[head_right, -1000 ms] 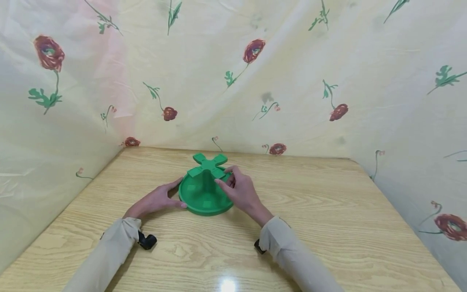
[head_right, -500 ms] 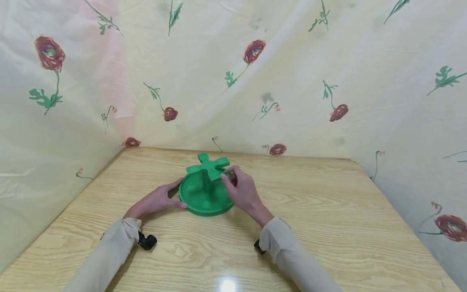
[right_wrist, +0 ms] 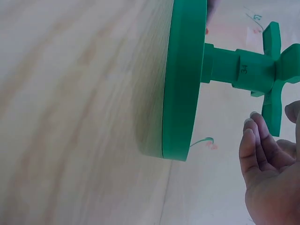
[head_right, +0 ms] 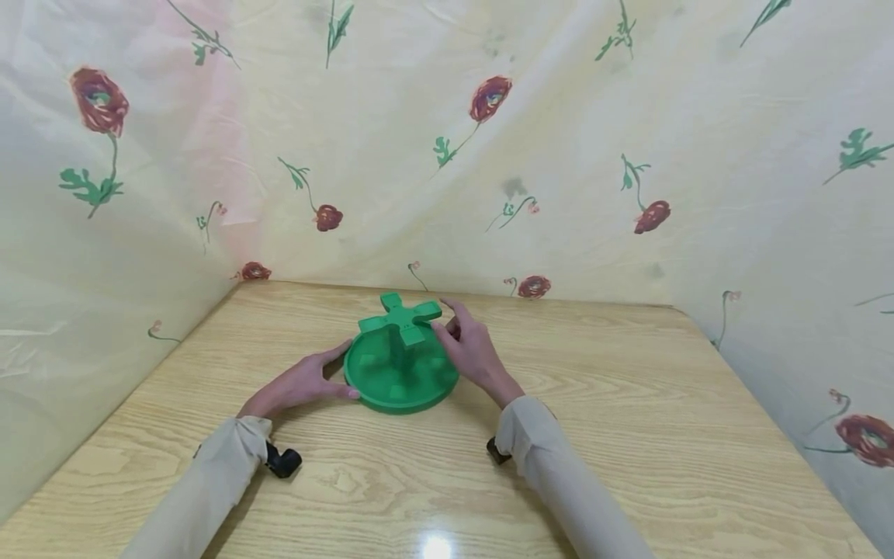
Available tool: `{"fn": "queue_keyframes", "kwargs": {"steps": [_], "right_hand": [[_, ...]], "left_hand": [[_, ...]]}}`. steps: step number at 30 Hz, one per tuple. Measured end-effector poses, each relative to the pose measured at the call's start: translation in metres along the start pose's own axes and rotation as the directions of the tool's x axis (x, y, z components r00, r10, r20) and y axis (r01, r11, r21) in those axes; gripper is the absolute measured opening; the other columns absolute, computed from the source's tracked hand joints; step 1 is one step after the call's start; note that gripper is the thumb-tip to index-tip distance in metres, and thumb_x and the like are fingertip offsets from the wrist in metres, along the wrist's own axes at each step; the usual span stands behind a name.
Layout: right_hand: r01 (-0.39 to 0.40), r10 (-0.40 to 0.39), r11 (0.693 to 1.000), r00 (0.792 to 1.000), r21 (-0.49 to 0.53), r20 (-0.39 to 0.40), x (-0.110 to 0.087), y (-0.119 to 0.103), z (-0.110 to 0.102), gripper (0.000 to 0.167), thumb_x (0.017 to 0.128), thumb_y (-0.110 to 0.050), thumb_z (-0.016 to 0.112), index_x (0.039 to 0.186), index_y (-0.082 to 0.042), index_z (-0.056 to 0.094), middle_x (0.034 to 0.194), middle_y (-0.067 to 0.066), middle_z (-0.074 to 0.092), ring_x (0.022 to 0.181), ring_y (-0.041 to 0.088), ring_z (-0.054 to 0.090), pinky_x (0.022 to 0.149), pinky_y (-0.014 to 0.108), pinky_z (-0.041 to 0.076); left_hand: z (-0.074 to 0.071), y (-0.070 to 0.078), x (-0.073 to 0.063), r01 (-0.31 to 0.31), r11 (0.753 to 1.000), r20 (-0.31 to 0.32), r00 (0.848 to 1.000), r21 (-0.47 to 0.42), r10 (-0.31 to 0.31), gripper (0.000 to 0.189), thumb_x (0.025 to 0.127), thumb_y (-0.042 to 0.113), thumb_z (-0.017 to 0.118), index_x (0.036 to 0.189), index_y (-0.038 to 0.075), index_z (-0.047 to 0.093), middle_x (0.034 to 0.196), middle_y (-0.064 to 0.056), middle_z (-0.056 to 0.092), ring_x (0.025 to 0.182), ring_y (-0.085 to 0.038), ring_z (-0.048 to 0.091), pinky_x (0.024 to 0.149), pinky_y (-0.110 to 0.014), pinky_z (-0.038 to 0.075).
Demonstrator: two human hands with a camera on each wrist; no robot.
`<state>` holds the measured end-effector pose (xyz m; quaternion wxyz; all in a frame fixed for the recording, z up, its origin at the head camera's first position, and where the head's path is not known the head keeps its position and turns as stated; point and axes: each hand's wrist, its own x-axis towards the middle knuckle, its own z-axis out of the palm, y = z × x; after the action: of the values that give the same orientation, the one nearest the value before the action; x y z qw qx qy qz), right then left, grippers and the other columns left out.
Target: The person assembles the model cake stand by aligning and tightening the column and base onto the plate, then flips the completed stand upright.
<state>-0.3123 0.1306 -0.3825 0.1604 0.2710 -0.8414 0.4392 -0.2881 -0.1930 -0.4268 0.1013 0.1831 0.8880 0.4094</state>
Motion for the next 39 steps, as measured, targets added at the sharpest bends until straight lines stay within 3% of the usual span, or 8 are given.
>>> {"fn": "queue_keyframes", "kwargs": {"steps": [10,25,32,39], "right_hand": [[-0.029,0.027,0.999,0.998,0.034,0.053,0.005,0.007,0.002,0.049,0.107,-0.013,0.06,0.152,-0.001,0.046,0.081,0.005,0.064,0.071,0.018,0.056,0.064,0.029,0.046],[-0.037,0.036,0.995,0.999,0.097,0.004,-0.007,0.004,-0.002,0.037,0.105,-0.01,0.063,0.139,0.001,0.056,0.084,0.007,0.068,0.073,0.022,0.061,0.066,0.028,0.049],[-0.03,0.031,0.995,1.0,0.099,-0.005,-0.02,-0.042,-0.014,0.028,0.101,0.002,0.063,0.127,0.01,0.058,0.085,0.021,0.067,0.071,0.025,0.06,0.066,0.027,0.049],[0.026,-0.024,0.995,1.0,0.093,-0.019,-0.026,-0.045,-0.012,0.026,0.096,0.008,0.068,0.12,0.012,0.059,0.082,0.017,0.066,0.071,0.026,0.06,0.066,0.029,0.051]], "left_hand": [[0.0,0.001,0.002,-0.013,1.0,0.001,1.0,0.02,0.013,0.113,0.083,0.054,0.083,0.166,0.01,0.02,0.167,-0.02,0.027,0.153,-0.039,0.024,0.119,-0.059,0.026],[0.001,0.002,0.0,0.006,1.0,-0.001,1.0,-0.004,-0.006,0.111,0.085,0.049,0.084,0.166,0.011,0.02,0.168,-0.018,0.024,0.154,-0.037,0.021,0.12,-0.059,0.023],[0.0,0.003,-0.001,0.006,1.0,0.0,1.0,0.019,-0.006,0.111,0.084,0.051,0.083,0.166,0.01,0.021,0.167,-0.02,0.026,0.153,-0.038,0.023,0.119,-0.059,0.025],[0.0,0.003,-0.002,0.002,1.0,-0.003,1.0,0.022,-0.002,0.111,0.084,0.051,0.083,0.166,0.009,0.021,0.166,-0.021,0.027,0.153,-0.039,0.024,0.119,-0.059,0.026]]}}
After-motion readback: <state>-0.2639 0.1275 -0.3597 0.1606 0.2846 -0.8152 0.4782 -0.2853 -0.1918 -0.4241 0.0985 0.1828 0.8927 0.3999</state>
